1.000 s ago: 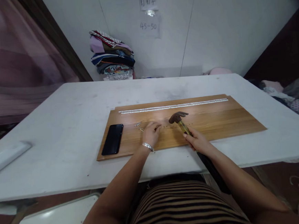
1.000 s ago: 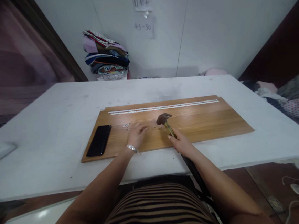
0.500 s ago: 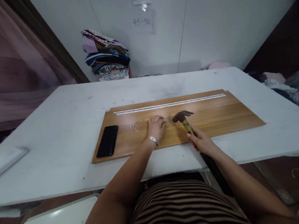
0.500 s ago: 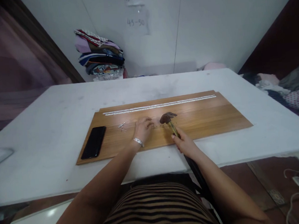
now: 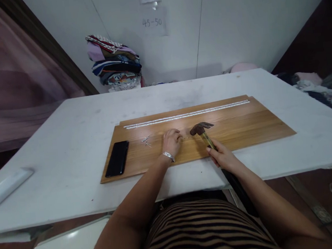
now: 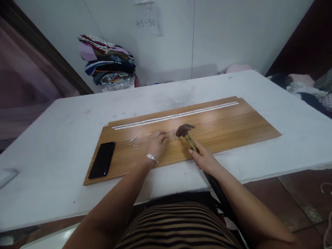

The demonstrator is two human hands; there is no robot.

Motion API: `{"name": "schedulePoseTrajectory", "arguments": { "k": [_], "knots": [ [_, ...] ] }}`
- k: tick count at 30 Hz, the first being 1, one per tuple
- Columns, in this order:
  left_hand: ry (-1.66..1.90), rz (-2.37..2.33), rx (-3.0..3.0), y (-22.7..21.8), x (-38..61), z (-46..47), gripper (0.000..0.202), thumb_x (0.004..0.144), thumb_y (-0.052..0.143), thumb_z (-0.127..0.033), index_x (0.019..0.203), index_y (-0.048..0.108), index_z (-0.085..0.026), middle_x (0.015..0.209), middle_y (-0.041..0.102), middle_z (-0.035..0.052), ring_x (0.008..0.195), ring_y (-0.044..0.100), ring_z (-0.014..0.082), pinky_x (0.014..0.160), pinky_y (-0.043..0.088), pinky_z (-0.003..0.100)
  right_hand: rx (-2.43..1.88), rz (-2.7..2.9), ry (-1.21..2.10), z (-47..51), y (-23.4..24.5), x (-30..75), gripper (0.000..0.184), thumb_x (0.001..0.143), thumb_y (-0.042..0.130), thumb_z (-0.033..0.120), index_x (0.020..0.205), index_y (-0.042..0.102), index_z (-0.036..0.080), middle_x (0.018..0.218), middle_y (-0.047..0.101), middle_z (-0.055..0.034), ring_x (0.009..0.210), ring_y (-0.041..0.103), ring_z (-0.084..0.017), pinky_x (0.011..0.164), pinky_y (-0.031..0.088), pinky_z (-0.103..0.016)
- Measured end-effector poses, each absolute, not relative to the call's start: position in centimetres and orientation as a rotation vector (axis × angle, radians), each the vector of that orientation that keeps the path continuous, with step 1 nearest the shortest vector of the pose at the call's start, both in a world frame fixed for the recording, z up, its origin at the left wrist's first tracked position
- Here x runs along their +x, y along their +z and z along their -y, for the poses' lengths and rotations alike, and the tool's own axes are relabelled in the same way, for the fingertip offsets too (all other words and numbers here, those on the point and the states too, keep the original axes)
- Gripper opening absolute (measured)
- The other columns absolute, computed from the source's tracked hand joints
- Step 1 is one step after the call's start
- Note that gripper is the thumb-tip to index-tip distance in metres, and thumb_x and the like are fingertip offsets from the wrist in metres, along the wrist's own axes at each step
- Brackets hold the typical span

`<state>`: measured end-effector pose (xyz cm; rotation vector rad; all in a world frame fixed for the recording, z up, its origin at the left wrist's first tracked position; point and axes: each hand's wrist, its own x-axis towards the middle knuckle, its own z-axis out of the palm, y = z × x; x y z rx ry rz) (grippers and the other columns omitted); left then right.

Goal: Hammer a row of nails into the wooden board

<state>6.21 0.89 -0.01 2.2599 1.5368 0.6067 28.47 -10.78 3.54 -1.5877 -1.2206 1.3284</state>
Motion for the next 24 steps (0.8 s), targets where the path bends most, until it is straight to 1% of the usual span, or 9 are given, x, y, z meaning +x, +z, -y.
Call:
{"name": "schedulePoseTrajectory", "arguments": {
  "k": [3,9,11,13,15,17,19,21,24],
  "knots": [
    [0.583,-1.531,2.28,0.2,6.5,-0.8,0.024,0.097,0.064,-0.01,0.091,0.084,-0.022,0.126,0.078,0.0086,0.127,0.066,0.0274,0.115,0.049,0.046,-1.575,1.227,1.335,10.8,3.5,28.4,0.074,0.085,0.062,0.049,0.152,0.053,0.017,0.063,0.046,0.0095,0.044,0.043,-0.011,0.039,0.035,-0.023],
    [0.571,-1.525,2.301,0.2,6.5,-0.7,0.026,0.097,0.063,-0.01,0.086,0.083,-0.022,0.122,0.079,0.0087,0.125,0.067,0.0275,0.115,0.048,0.048,-1.574,1.245,1.348,10.7,3.2,28.4,0.07,0.085,0.065,0.051,0.147,0.058,0.019,0.064,0.048,0.0086,0.044,0.043,-0.011,0.039,0.035,-0.024],
    [0.567,-1.522,2.301,0.3,6.6,-0.6,0.027,0.097,0.062,-0.01,0.086,0.083,-0.022,0.121,0.079,0.0086,0.124,0.067,0.0272,0.115,0.048,0.047,-1.572,1.245,1.353,10.7,3.1,28.2,0.07,0.086,0.065,0.051,0.149,0.058,0.019,0.062,0.047,0.009,0.044,0.043,-0.012,0.039,0.035,-0.023],
    [0.557,-1.52,2.294,0.4,6.6,-0.5,0.024,0.098,0.063,-0.012,0.092,0.084,-0.022,0.122,0.079,0.0089,0.124,0.068,0.0271,0.116,0.048,0.046,-1.565,1.247,1.353,10.7,3.2,28.1,0.072,0.087,0.065,0.051,0.151,0.058,0.019,0.063,0.047,0.0091,0.044,0.044,-0.012,0.039,0.035,-0.023],
    [0.56,-1.526,2.276,0.5,6.5,-0.4,0.02,0.098,0.067,-0.016,0.107,0.084,-0.022,0.127,0.079,0.0101,0.126,0.067,0.028,0.116,0.049,0.046,-1.561,1.253,1.348,10.7,3.4,27.9,0.073,0.087,0.065,0.051,0.152,0.057,0.019,0.065,0.048,0.0086,0.044,0.044,-0.012,0.039,0.036,-0.024],
    [0.58,-1.544,2.253,0.6,6.0,-0.4,0.03,0.097,0.072,-0.02,0.126,0.08,-0.021,0.135,0.076,0.0118,0.13,0.066,0.0297,0.118,0.049,0.047,-1.555,1.265,1.347,10.6,3.6,27.8,0.074,0.087,0.065,0.051,0.153,0.056,0.018,0.067,0.049,0.0083,0.045,0.044,-0.011,0.04,0.036,-0.024],
    [0.606,-1.56,2.235,0.7,4.9,-0.6,0.039,0.096,0.073,-0.023,0.135,0.076,-0.02,0.141,0.074,0.0126,0.134,0.065,0.0307,0.12,0.049,0.047,-1.548,1.283,1.352,10.6,3.8,27.8,0.074,0.087,0.065,0.051,0.153,0.056,0.019,0.067,0.049,0.0084,0.045,0.044,-0.011,0.04,0.037,-0.024],
    [0.626,-1.56,2.236,0.6,3.5,-0.9,0.037,0.099,0.068,-0.023,0.135,0.075,-0.02,0.141,0.074,0.0123,0.135,0.065,0.0301,0.12,0.05,0.046,-1.545,1.293,1.353,10.5,3.9,27.6,0.073,0.088,0.066,0.05,0.153,0.056,0.02,0.066,0.048,0.0086,0.045,0.043,-0.011,0.04,0.036,-0.023],
    [0.621,-1.575,2.28,0.1,1.3,-1.4,0.031,0.102,0.058,-0.019,0.126,0.078,-0.02,0.134,0.077,0.0122,0.129,0.068,0.0283,0.119,0.052,0.045,-1.545,1.3,1.344,10.2,4.2,27.3,0.07,0.088,0.064,0.05,0.15,0.056,0.02,0.065,0.046,0.0094,0.043,0.041,-0.011,0.039,0.034,-0.023]
  ]
}}
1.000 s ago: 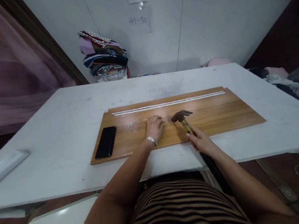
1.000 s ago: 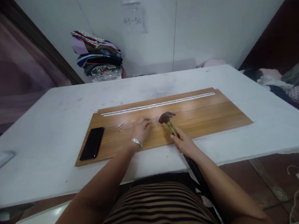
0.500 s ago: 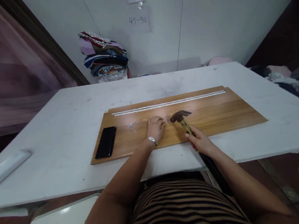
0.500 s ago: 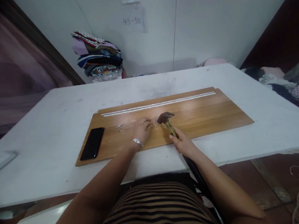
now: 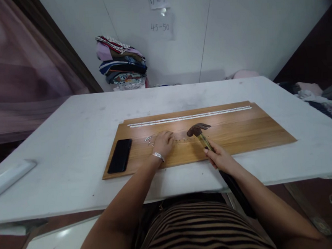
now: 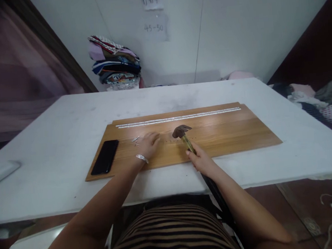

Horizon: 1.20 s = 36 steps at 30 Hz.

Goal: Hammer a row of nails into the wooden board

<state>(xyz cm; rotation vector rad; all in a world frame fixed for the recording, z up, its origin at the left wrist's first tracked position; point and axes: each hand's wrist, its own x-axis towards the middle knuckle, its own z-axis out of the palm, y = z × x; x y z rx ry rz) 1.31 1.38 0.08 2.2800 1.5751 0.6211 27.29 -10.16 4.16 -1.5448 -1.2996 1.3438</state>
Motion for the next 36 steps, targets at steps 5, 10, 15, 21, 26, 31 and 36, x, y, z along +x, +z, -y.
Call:
{"name": "schedulePoseTrajectory", "arguments": {
  "k": [5,10,15,21,26,31,36],
  "knots": [
    [0.502,-1.49,2.431,-0.9,-0.1,-1.5,0.03,0.102,0.053,-0.015,0.115,0.08,-0.02,0.128,0.078,0.0138,0.123,0.071,0.0281,0.116,0.054,0.046,-1.559,1.37,1.322,9.6,4.8,26.5,0.065,0.088,0.062,0.048,0.147,0.057,0.021,0.068,0.048,0.0089,0.044,0.043,-0.01,0.039,0.035,-0.023],
    [0.554,-1.494,2.471,-1.5,0.5,-1.4,0.031,0.101,0.052,-0.012,0.108,0.082,-0.02,0.125,0.077,0.0155,0.125,0.068,0.03,0.118,0.053,0.05,-1.588,1.411,1.328,9.2,4.8,26.0,0.071,0.088,0.061,0.048,0.152,0.056,0.019,0.064,0.048,0.0088,0.044,0.043,-0.011,0.04,0.035,-0.023],
    [0.515,-1.541,2.487,-1.3,0.6,-1.2,0.03,0.102,0.054,-0.014,0.113,0.08,-0.019,0.13,0.076,0.0149,0.133,0.063,0.031,0.122,0.047,0.05,-1.594,1.421,1.286,9.3,4.8,25.8,0.073,0.088,0.061,0.048,0.154,0.056,0.017,0.059,0.043,0.0104,0.043,0.042,-0.012,0.04,0.035,-0.024],
    [0.486,-1.578,2.424,-0.8,0.7,-0.9,0.026,0.104,0.054,-0.018,0.11,0.079,-0.021,0.131,0.076,0.0133,0.127,0.065,0.03,0.114,0.049,0.048,-1.576,1.439,1.287,9.3,4.7,25.7,0.073,0.087,0.061,0.049,0.152,0.055,0.016,0.058,0.043,0.0112,0.041,0.04,-0.012,0.039,0.034,-0.024],
    [0.505,-1.59,2.41,-0.7,0.9,-0.9,0.026,0.103,0.055,-0.017,0.107,0.08,-0.023,0.13,0.076,0.0123,0.125,0.067,0.0291,0.114,0.049,0.046,-1.567,1.455,1.279,9.6,4.7,25.8,0.067,0.087,0.061,0.055,0.144,0.059,0.02,0.061,0.044,0.0106,0.042,0.039,-0.011,0.04,0.033,-0.024],
    [0.51,-1.591,2.391,-0.5,1.0,-0.8,0.025,0.103,0.056,-0.018,0.107,0.08,-0.023,0.132,0.076,0.0127,0.127,0.066,0.0306,0.115,0.048,0.047,-1.61,1.465,1.285,9.6,4.9,25.8,0.069,0.089,0.061,0.051,0.15,0.056,0.02,0.058,0.043,0.0106,0.041,0.038,-0.012,0.04,0.032,-0.024],
    [0.506,-1.589,2.388,-0.3,1.2,-0.7,0.024,0.103,0.056,-0.017,0.106,0.08,-0.022,0.131,0.076,0.0134,0.128,0.066,0.0315,0.114,0.048,0.048,-1.604,1.454,1.274,9.6,5.1,25.7,0.064,0.089,0.06,0.046,0.146,0.056,0.018,0.057,0.043,0.0111,0.041,0.039,-0.012,0.04,0.032,-0.024]
  ]
}}
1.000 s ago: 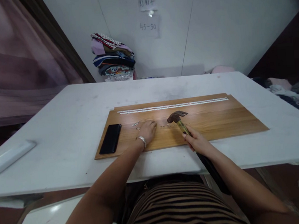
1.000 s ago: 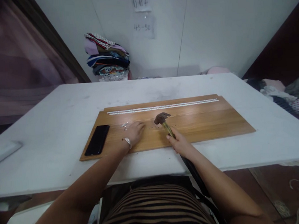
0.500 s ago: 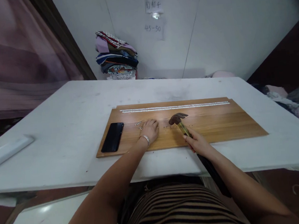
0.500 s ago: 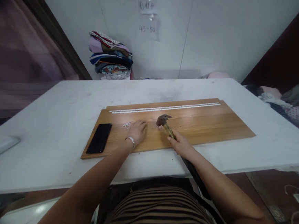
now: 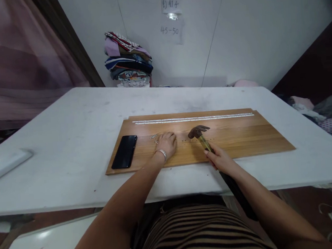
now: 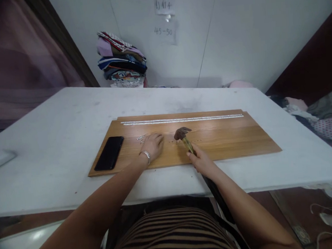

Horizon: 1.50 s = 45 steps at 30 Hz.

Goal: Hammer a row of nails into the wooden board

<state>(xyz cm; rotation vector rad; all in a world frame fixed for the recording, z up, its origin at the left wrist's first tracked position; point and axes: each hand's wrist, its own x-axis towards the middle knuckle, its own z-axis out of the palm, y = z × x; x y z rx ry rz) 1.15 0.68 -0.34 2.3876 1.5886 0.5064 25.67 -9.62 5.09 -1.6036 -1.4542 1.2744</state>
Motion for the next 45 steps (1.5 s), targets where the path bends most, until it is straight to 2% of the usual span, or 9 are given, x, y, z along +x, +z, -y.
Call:
{"name": "schedulePoseTrajectory", "arguments": {
  "k": [4,12,18,26,31,45],
  "knots": [
    [0.526,-1.591,2.378,-0.34,1.21,-0.66,0.024,0.102,0.057,-0.017,0.105,0.08,-0.023,0.132,0.076,0.0129,0.128,0.065,0.0312,0.115,0.048,0.048,-1.61,1.457,1.26,9.69,5.21,25.59,0.063,0.089,0.059,0.047,0.143,0.057,0.015,0.056,0.042,0.0115,0.042,0.039,-0.012,0.039,0.032,-0.024],
    [0.502,-1.604,2.371,-0.07,1.39,-0.56,0.026,0.102,0.056,-0.016,0.109,0.081,-0.022,0.134,0.076,0.0128,0.131,0.065,0.0312,0.117,0.048,0.048,-1.656,1.447,1.283,9.53,5.17,25.49,0.061,0.088,0.061,0.047,0.141,0.059,0.017,0.058,0.044,0.0113,0.041,0.039,-0.011,0.039,0.032,-0.023],
    [0.411,-1.639,2.387,0.25,1.51,-0.48,0.028,0.105,0.055,-0.019,0.116,0.08,-0.022,0.14,0.074,0.0119,0.134,0.064,0.0299,0.118,0.048,0.046,-1.642,1.437,1.278,9.65,5.56,25.4,0.07,0.089,0.058,0.044,0.152,0.052,0.015,0.057,0.042,0.0121,0.042,0.04,-0.012,0.039,0.033,-0.023],
    [0.414,-1.634,2.395,0.26,1.58,-0.53,0.028,0.104,0.054,-0.017,0.113,0.08,-0.021,0.139,0.075,0.0123,0.135,0.063,0.0302,0.118,0.047,0.046,-1.684,1.419,1.297,9.52,5.34,25.36,0.063,0.09,0.057,0.039,0.148,0.055,0.016,0.058,0.044,0.0112,0.043,0.041,-0.013,0.039,0.034,-0.023],
    [0.409,-1.63,2.395,0.36,1.52,-0.5,0.028,0.104,0.053,-0.019,0.114,0.079,-0.02,0.139,0.074,0.0128,0.133,0.063,0.0303,0.118,0.047,0.046,-1.671,1.43,1.274,9.52,5.3,25.48,0.059,0.09,0.057,0.041,0.144,0.057,0.017,0.061,0.045,0.0103,0.043,0.042,-0.012,0.04,0.035,-0.024],
    [0.421,-1.64,2.411,0.07,1.45,-0.58,0.028,0.104,0.054,-0.02,0.113,0.081,-0.022,0.139,0.075,0.0118,0.132,0.064,0.03,0.116,0.048,0.046,-1.67,1.479,1.253,9.6,5.42,25.58,0.06,0.092,0.056,0.041,0.147,0.058,0.016,0.061,0.045,0.0095,0.043,0.041,-0.013,0.04,0.035,-0.024]
  ]
}}
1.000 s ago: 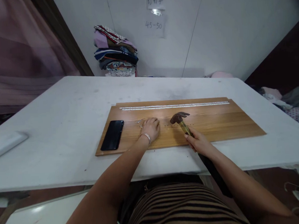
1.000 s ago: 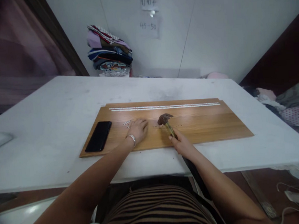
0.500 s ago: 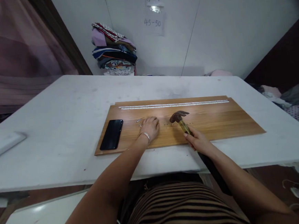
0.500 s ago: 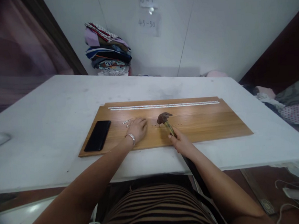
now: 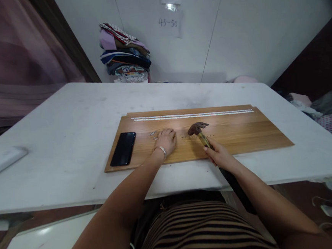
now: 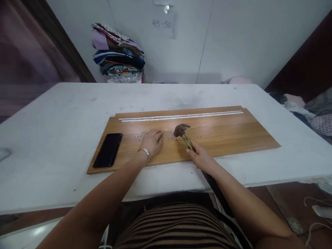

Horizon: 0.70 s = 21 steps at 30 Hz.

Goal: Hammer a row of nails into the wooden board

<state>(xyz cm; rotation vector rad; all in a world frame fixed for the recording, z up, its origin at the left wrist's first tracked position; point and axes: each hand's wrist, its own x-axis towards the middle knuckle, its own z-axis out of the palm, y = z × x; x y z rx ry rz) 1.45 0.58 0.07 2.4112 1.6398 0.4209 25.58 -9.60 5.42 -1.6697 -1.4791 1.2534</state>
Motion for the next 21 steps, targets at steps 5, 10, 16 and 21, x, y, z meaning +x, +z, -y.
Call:
{"name": "schedulePoseTrajectory", "arguments": {
  "k": [5,10,16,21],
  "knots": [
    [0.382,-1.645,2.412,0.3,1.52,-0.5,0.03,0.105,0.053,-0.019,0.117,0.08,-0.02,0.142,0.073,0.0123,0.135,0.063,0.0308,0.118,0.047,0.046,-1.672,1.461,1.274,9.43,5.01,25.56,0.062,0.091,0.059,0.041,0.148,0.057,0.015,0.06,0.044,0.01,0.043,0.04,-0.013,0.041,0.035,-0.024],
    [0.39,-1.643,2.402,0.23,1.42,-0.54,0.03,0.104,0.053,-0.019,0.117,0.08,-0.021,0.143,0.073,0.012,0.136,0.062,0.0294,0.118,0.047,0.045,-1.653,1.455,1.27,9.43,4.77,25.67,0.059,0.091,0.058,0.04,0.145,0.057,0.017,0.061,0.045,0.0101,0.043,0.04,-0.012,0.04,0.035,-0.024],
    [0.419,-1.637,2.399,0.23,1.39,-0.55,0.03,0.103,0.053,-0.019,0.115,0.08,-0.023,0.139,0.074,0.0117,0.134,0.063,0.0306,0.116,0.048,0.047,-1.652,1.464,1.271,9.4,4.81,25.65,0.057,0.09,0.058,0.04,0.143,0.057,0.017,0.059,0.044,0.0105,0.043,0.041,-0.013,0.04,0.034,-0.024],
    [0.422,-1.633,2.391,0.27,1.35,-0.51,0.03,0.104,0.053,-0.019,0.117,0.08,-0.022,0.142,0.074,0.0125,0.136,0.063,0.0306,0.119,0.046,0.047,-1.657,1.455,1.287,9.36,4.59,25.71,0.061,0.09,0.061,0.045,0.144,0.057,0.018,0.06,0.044,0.0102,0.044,0.041,-0.012,0.041,0.033,-0.024]
  ]
}}
